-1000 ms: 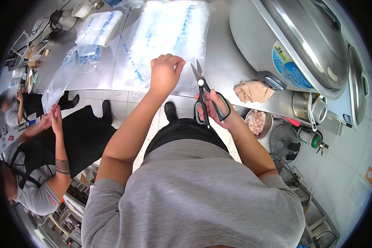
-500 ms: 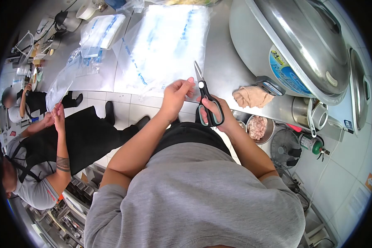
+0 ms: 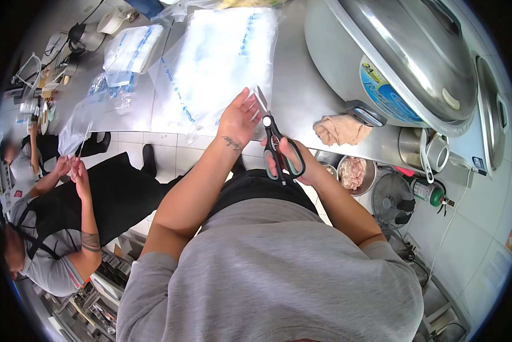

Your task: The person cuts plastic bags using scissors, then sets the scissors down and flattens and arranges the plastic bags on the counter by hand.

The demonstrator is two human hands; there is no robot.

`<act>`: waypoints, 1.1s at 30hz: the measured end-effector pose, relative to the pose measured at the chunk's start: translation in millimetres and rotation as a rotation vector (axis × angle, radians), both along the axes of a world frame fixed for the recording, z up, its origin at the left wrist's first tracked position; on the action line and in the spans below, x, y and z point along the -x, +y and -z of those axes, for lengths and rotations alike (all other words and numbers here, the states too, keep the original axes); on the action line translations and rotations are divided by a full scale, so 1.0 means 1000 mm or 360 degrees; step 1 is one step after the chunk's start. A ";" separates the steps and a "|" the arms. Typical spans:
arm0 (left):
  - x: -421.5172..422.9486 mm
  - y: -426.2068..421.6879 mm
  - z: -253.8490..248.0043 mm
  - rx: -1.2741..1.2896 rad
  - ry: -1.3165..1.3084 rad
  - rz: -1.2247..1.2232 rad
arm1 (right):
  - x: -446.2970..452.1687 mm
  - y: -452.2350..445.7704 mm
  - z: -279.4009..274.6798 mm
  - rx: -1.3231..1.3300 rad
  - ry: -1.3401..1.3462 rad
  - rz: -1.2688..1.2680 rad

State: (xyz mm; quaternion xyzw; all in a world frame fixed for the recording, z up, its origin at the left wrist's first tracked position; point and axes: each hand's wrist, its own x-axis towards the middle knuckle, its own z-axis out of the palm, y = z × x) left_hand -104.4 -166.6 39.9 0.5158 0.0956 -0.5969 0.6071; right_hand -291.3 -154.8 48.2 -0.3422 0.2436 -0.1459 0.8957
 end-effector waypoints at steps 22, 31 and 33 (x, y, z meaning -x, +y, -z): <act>0.011 0.035 0.001 -0.0304 -0.0098 0.0423 | -0.010 0.011 0.035 -0.0126 -0.0184 0.0104; 0.009 0.045 0.004 -0.0288 0.0003 0.0542 | 0.001 0.033 0.036 -0.0105 -0.0157 0.0181; 0.010 0.047 0.009 -0.0273 0.0017 0.0565 | 0.003 0.034 0.036 -0.0094 -0.0195 0.0090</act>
